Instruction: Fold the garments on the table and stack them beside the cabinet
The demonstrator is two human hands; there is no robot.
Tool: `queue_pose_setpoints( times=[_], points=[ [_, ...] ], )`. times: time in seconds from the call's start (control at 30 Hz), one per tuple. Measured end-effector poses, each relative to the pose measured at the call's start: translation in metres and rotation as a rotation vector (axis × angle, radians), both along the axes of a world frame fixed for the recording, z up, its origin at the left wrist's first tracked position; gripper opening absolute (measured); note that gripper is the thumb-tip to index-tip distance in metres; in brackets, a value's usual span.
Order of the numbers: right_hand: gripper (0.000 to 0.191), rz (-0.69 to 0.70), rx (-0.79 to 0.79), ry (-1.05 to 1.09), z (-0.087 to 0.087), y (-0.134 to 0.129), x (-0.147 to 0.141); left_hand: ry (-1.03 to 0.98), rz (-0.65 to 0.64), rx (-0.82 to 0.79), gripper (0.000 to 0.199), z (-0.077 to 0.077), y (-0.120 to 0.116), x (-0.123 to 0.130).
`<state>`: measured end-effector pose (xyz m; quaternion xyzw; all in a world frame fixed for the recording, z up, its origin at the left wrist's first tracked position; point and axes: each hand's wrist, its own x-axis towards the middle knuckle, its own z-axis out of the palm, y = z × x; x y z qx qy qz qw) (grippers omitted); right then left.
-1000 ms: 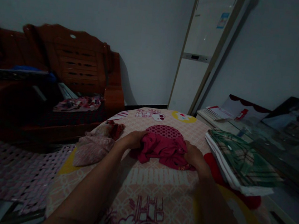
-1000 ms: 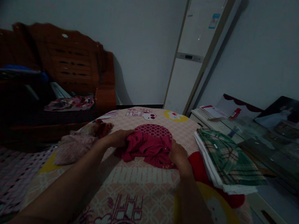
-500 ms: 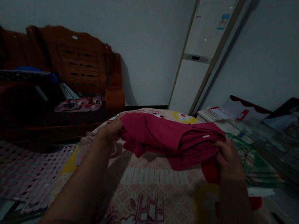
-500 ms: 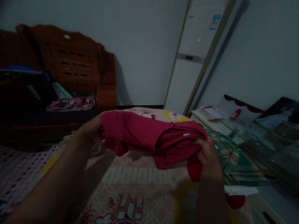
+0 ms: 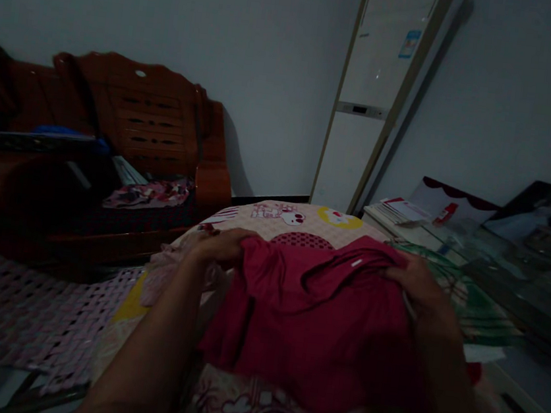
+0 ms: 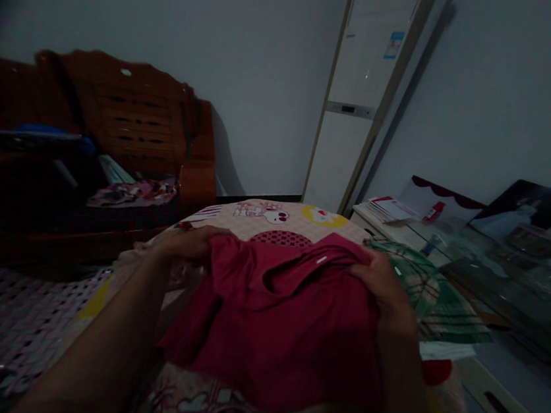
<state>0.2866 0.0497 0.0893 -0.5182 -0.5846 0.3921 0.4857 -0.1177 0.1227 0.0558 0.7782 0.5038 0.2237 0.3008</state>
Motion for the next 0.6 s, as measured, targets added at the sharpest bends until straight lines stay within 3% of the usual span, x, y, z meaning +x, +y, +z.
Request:
queue_pose_setpoints(
  times=[0.1, 0.23, 0.3, 0.37, 0.47, 0.6],
  points=[
    [0.022, 0.142, -0.122, -0.415, -0.026, 0.018, 0.013, 0.083, -0.080, -0.161, 0.030, -0.018, 0.009, 0.001],
    [0.023, 0.228, -0.183, -0.541, -0.046, 0.030, 0.027, 0.019, -0.109, -0.144, 0.052, -0.022, 0.015, -0.009],
    [0.029, 0.201, -0.182, -0.544, -0.046, 0.030, 0.029, -0.002, -0.151, -0.130, 0.055, -0.017, 0.016, -0.012],
    [0.035, 0.154, -0.171, -0.558, -0.044, 0.029, 0.028, -0.005, -0.156, -0.171, 0.042, -0.015, 0.017, -0.012],
    [0.038, 0.095, -0.119, -0.585, -0.040, 0.027, 0.023, -0.004, -0.058, -0.205, 0.023, -0.020, 0.020, -0.008],
    [0.035, -0.051, -0.008, -0.588, -0.038, 0.029, 0.020, -0.007, 0.024, -0.093, 0.017, -0.022, 0.023, -0.005]
  ],
)
